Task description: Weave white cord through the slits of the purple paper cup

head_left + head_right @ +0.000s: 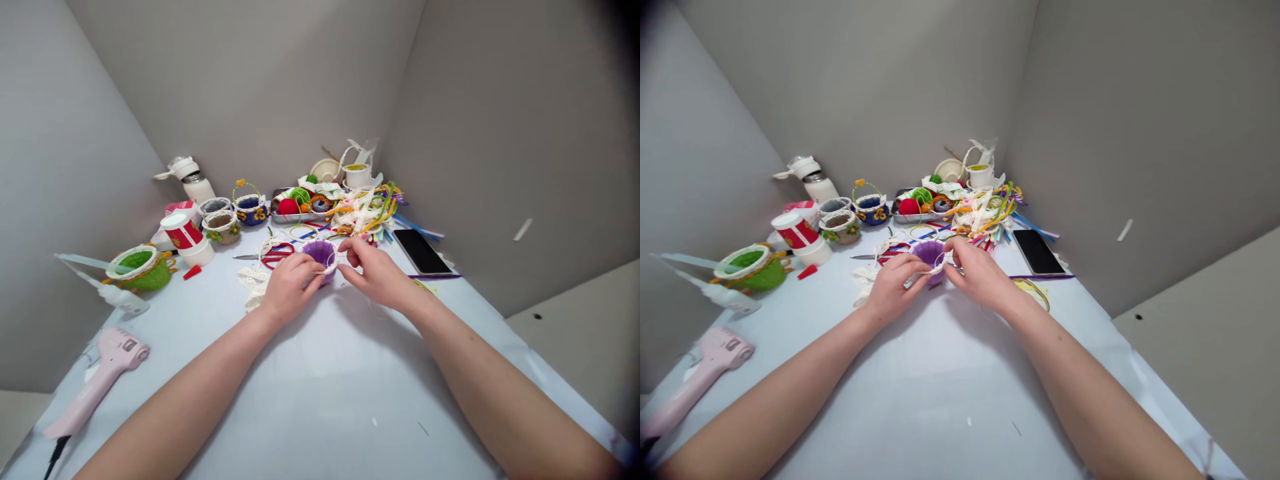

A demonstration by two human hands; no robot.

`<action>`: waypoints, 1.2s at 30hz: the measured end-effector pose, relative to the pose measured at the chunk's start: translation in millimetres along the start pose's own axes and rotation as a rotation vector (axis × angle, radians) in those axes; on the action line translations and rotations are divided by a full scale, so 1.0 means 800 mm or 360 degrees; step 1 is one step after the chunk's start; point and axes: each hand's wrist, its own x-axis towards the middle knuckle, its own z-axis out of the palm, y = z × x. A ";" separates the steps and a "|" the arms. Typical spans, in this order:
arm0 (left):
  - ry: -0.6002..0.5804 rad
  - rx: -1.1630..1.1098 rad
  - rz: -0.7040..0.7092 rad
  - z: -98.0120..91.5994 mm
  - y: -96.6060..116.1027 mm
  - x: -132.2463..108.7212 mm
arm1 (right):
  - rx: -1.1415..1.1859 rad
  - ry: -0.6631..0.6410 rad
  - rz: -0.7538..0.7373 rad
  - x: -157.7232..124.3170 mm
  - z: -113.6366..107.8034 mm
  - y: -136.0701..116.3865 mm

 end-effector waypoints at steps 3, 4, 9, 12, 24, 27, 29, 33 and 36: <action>0.0009 0.0004 -0.0026 0.000 0.001 0.001 | 0.0030 0.0030 -0.0072 0.002 -0.007 -0.002; 0.0007 0.0000 -0.0033 0.000 0.000 0.001 | 0.0025 0.0026 -0.0124 0.004 -0.008 -0.002; 0.0002 -0.0006 -0.0050 0.001 -0.003 -0.001 | -0.0110 0.0063 -0.0381 0.018 -0.007 -0.001; 0.0023 0.0008 -0.0052 0.003 -0.005 -0.003 | -0.0260 0.0086 -0.0447 0.023 -0.004 -0.001; 0.0055 0.0014 -0.0043 0.006 -0.005 -0.006 | -0.0609 0.0066 -0.0617 0.020 0.000 0.000; 0.0060 0.0019 -0.0036 0.006 -0.005 -0.006 | -0.0634 0.0060 -0.0614 0.021 0.000 -0.002; 0.0060 0.0018 -0.0035 0.006 -0.005 -0.006 | -0.0623 0.0053 -0.0606 0.021 0.000 -0.002; 0.0054 0.0008 -0.0040 0.006 -0.006 -0.006 | -0.0617 0.0033 -0.0590 0.021 0.001 -0.002; 0.0053 0.0000 -0.0040 0.006 -0.006 -0.006 | -0.0607 0.0024 -0.0597 0.021 0.001 -0.001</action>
